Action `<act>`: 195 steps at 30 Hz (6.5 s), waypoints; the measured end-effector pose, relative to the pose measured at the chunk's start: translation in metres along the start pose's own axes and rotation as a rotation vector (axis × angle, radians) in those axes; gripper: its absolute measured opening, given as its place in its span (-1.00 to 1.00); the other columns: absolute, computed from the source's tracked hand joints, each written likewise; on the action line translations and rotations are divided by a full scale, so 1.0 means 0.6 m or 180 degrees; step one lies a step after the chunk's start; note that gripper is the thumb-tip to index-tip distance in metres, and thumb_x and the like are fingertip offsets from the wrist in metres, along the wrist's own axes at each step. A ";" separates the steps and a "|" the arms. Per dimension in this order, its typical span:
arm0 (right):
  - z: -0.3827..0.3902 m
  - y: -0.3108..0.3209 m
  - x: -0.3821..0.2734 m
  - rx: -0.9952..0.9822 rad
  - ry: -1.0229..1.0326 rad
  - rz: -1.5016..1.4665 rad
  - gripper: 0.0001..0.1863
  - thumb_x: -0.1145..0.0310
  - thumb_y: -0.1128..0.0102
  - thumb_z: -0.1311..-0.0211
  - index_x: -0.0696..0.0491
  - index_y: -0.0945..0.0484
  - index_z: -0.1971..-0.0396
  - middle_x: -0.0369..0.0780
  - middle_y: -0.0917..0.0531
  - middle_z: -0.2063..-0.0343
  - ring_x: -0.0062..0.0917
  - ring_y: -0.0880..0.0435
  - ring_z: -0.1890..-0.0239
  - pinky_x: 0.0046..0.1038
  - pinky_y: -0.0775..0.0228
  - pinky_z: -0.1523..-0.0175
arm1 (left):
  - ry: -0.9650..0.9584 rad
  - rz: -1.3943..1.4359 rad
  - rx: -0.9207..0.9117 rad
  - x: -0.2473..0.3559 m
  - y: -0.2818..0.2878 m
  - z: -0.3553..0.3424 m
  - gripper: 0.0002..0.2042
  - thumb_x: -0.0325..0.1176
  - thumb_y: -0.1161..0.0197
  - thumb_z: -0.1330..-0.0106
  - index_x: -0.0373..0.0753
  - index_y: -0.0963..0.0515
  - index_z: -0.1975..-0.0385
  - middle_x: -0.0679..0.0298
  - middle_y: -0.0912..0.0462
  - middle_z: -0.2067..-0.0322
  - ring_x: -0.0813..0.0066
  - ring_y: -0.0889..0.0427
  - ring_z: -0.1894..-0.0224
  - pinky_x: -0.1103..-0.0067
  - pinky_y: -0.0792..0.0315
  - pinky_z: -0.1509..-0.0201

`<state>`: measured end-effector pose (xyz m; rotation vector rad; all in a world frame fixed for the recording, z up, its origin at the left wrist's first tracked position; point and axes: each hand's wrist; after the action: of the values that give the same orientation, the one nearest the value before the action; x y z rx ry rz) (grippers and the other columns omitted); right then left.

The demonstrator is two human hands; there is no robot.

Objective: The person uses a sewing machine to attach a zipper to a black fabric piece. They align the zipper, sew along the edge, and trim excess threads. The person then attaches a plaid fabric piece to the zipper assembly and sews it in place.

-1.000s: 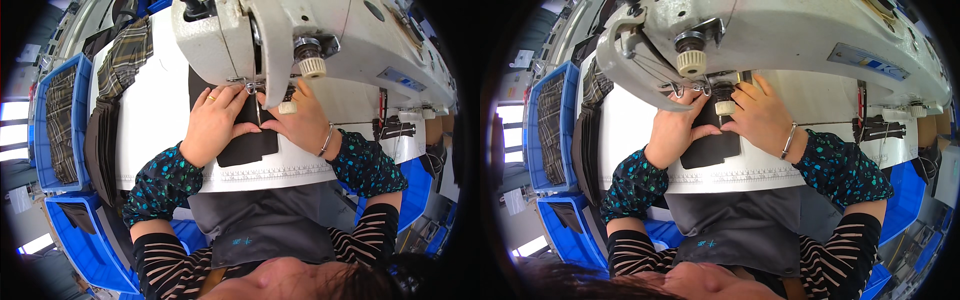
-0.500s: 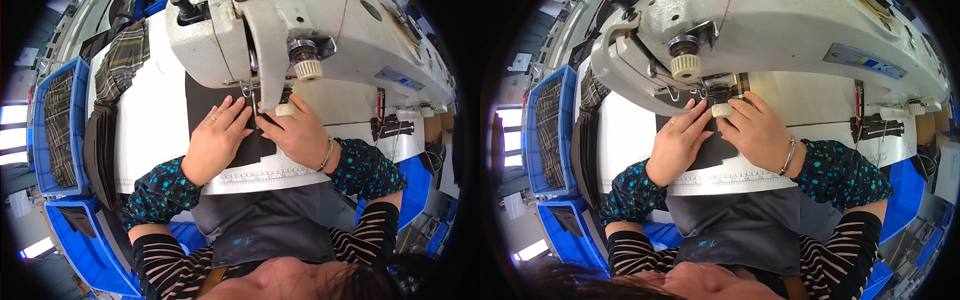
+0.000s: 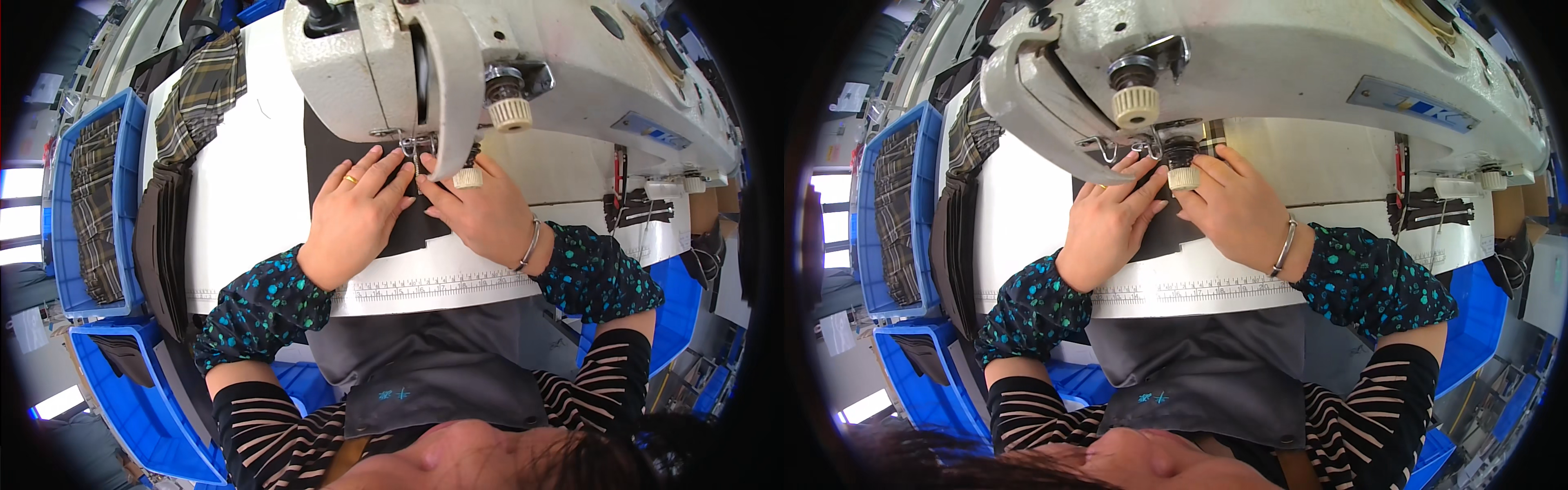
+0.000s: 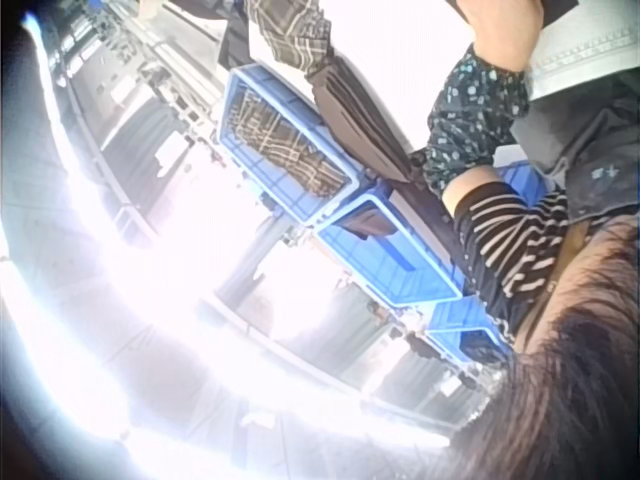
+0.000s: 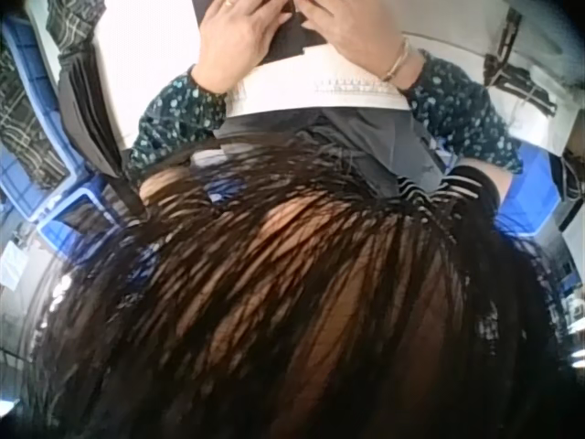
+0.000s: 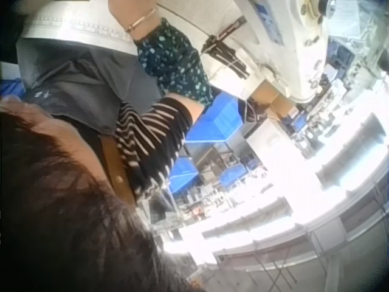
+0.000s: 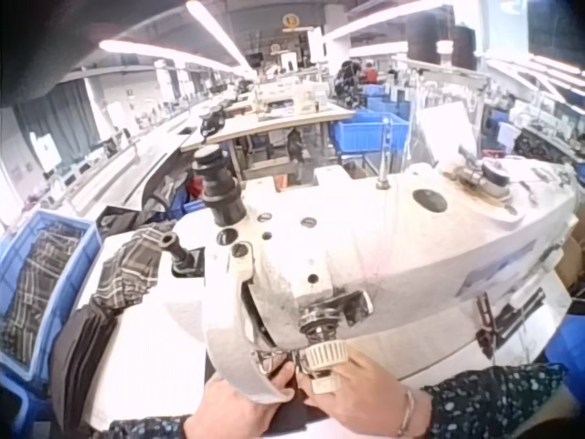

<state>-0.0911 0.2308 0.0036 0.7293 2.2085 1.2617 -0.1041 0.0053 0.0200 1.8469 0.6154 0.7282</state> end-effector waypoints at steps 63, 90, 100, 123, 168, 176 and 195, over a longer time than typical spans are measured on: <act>0.005 0.037 -0.001 0.0141 0.0361 0.0018 -0.85 0.34 -0.35 0.04 -0.04 -0.51 0.57 -0.40 -0.47 0.59 -0.58 -0.48 0.55 -0.48 -0.33 0.49 | -0.0209 0.0410 -0.0156 0.016 0.024 0.016 -0.50 -0.41 -0.42 0.12 -0.26 -0.70 0.03 0.23 -0.66 -0.06 0.18 -0.62 -0.15 0.35 -0.54 -0.19; 0.001 0.007 -0.007 -0.0211 -0.0528 -0.0539 -0.61 0.39 -0.37 -0.14 0.08 -0.69 0.00 -0.23 -0.65 0.04 -0.34 -0.70 0.18 -0.34 -0.57 0.18 | -0.0056 0.0612 0.0110 0.017 0.010 0.020 -0.59 -0.30 -0.46 -0.23 -0.40 -0.66 -0.01 0.06 -0.68 -0.05 0.08 -0.68 -0.08 0.36 -0.60 -0.12; -0.006 0.013 -0.011 -0.0027 -0.0226 -0.0288 -0.67 0.39 -0.37 -0.03 0.12 -0.68 0.15 -0.28 -0.63 0.25 -0.47 -0.63 0.31 -0.41 -0.53 0.37 | -0.0252 0.0408 0.0211 0.017 0.001 0.019 -0.61 -0.39 -0.45 -0.17 -0.41 -0.66 0.01 0.11 -0.69 -0.05 0.18 -0.68 -0.05 0.39 -0.60 -0.07; -0.010 -0.004 0.013 0.0202 -0.0181 0.0200 -0.91 0.37 -0.36 0.01 0.00 -0.61 0.54 -0.30 -0.55 0.45 -0.47 -0.53 0.38 -0.38 -0.41 0.42 | -0.0278 0.0074 0.0279 -0.015 -0.010 -0.017 -0.72 -0.34 -0.35 -0.26 -0.30 -0.69 0.07 0.25 -0.65 0.05 0.28 -0.62 -0.07 0.37 -0.51 -0.16; -0.012 -0.007 0.036 0.0104 -0.0526 -0.0208 -0.85 0.29 -0.32 -0.13 0.06 -0.63 0.41 -0.31 -0.61 0.38 -0.34 -0.69 0.45 -0.30 -0.52 0.38 | -0.0188 -0.0156 0.0410 -0.011 -0.013 -0.018 -0.66 -0.28 -0.44 -0.22 -0.19 -0.72 0.00 0.35 -0.69 0.06 0.31 -0.66 -0.08 0.41 -0.52 -0.07; -0.011 -0.009 0.036 0.0103 -0.0563 -0.0180 -0.81 0.26 -0.34 -0.10 0.07 -0.61 0.43 -0.30 -0.61 0.37 -0.33 -0.69 0.43 -0.30 -0.52 0.36 | -0.0254 -0.0135 0.0442 -0.013 -0.018 -0.018 -0.68 -0.24 -0.41 -0.23 -0.26 -0.70 0.07 0.26 -0.70 0.01 0.26 -0.65 -0.07 0.38 -0.51 -0.13; -0.014 -0.006 0.050 -0.0015 -0.0555 -0.0147 -0.81 0.25 -0.33 -0.15 0.06 -0.61 0.44 -0.28 -0.62 0.37 -0.30 -0.70 0.41 -0.26 -0.53 0.35 | -0.0189 -0.0103 0.0393 -0.019 -0.018 -0.021 -0.70 -0.26 -0.39 -0.26 -0.25 -0.69 0.07 0.25 -0.69 0.02 0.29 -0.62 -0.10 0.38 -0.50 -0.14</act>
<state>-0.1196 0.2435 -0.0004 0.7524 2.0694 1.1357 -0.1217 0.0089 0.0116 1.9602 0.6630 0.6235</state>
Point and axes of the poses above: each hand's wrist, its own z-axis away from the middle knuckle, its own y-axis out of the back of the hand, x = y × z
